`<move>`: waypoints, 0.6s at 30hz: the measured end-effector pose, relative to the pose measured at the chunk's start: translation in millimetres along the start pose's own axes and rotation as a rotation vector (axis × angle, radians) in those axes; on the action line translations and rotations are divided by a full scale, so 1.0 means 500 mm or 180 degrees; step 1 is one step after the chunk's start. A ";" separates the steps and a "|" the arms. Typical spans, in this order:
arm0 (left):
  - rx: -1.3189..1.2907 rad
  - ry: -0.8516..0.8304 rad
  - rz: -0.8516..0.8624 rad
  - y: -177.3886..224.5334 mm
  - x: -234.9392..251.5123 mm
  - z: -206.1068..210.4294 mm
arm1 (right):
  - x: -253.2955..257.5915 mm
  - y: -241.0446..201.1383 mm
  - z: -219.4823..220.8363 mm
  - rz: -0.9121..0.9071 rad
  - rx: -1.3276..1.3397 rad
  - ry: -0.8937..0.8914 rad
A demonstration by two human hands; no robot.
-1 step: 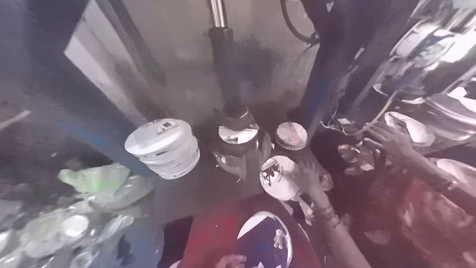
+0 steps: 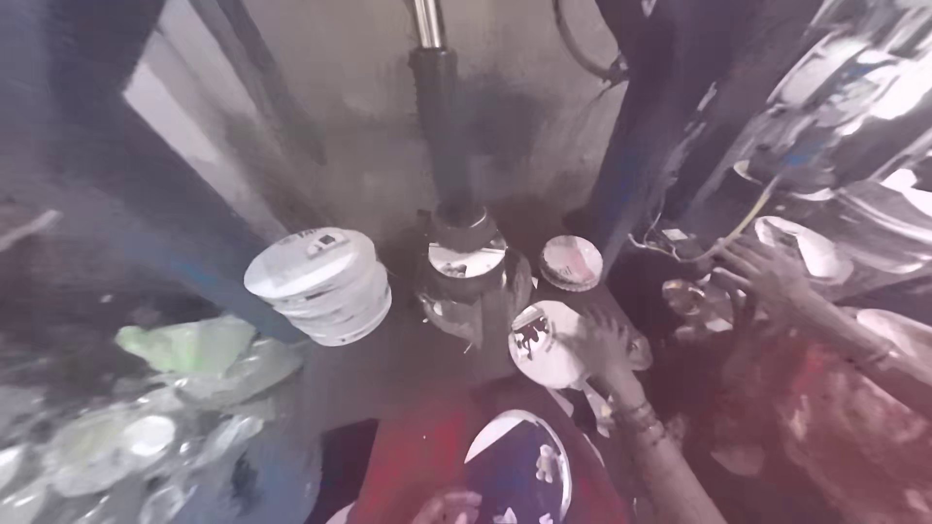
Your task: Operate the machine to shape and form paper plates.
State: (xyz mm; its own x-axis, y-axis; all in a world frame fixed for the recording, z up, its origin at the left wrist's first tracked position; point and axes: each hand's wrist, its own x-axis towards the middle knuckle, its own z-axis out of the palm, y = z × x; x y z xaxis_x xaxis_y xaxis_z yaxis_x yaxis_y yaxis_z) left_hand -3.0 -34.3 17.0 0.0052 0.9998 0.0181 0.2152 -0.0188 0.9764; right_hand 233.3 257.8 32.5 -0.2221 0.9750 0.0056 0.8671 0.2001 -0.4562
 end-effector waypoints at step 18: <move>-0.0456 0.2301 -0.0329 0.025 0.085 0.041 | -0.109 -0.055 0.008 -0.0294 -0.0096 0.0318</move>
State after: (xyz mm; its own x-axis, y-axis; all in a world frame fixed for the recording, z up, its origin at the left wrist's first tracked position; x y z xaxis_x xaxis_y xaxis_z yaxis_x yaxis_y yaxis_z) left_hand 19.9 8.0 25.7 -0.6627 0.7488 0.0135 0.0501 0.0264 0.9984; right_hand 219.6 198.7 41.1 -0.2574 0.9567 0.1358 0.8583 0.2909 -0.4227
